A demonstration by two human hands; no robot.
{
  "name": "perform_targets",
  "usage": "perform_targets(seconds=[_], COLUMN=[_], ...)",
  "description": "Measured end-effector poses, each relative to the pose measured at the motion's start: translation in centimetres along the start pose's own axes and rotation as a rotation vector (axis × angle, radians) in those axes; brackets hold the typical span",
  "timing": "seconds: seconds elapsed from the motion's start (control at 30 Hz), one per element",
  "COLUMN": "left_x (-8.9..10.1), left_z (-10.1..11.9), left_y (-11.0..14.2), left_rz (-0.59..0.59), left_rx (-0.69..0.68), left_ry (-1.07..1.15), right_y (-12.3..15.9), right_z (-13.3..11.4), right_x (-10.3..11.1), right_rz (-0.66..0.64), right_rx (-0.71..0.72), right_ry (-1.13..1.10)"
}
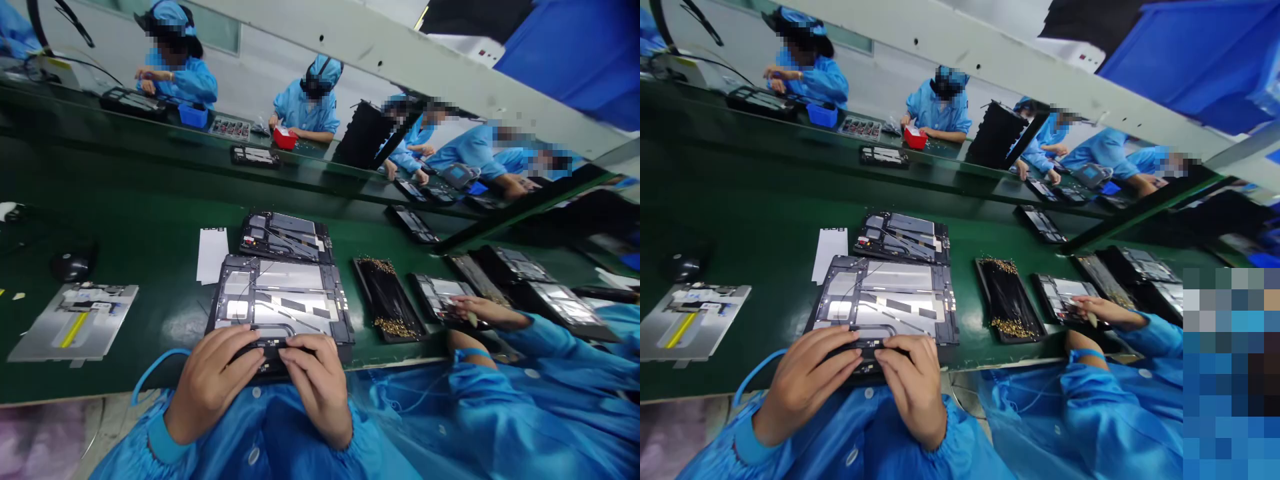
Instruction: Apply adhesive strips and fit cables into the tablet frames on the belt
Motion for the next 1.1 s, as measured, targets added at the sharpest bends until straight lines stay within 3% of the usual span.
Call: perform_targets(seconds=[0.47, 0.63, 0.87, 1.1], left_x=[-0.4, -0.3, -0.4, -0.6], left_z=[0.0, 0.0, 0.0, 0.1], left_y=[-0.1, -0.3, -0.2, 0.0], left_rz=[-0.066, -0.070, -0.079, -0.074], left_rx=[0.004, -0.001, 0.003, 0.008], left_ry=[-0.050, -0.050, -0.062, -0.057], right_y=[-0.6, 0.1, 1.0, 1.2], right_z=[0.0, 0.2, -0.2, -0.3], right_x=[-0.6, 0.0, 0.0, -0.6], right_rz=[-0.030, 0.068, 0.081, 0.071], right_rx=[-0.032, -0.043, 0.108, 0.162], right_ry=[0.064, 0.033, 0.103, 0.177])
Point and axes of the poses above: each hand's wrist, its own y-axis away from the middle knuckle, its own x-axis out of the back of the hand, z = x × y, the point moved 6 cm from there along -y, towards the middle knuckle, and after that the axes turned 6 degrees about x, right-handed, at the moved point
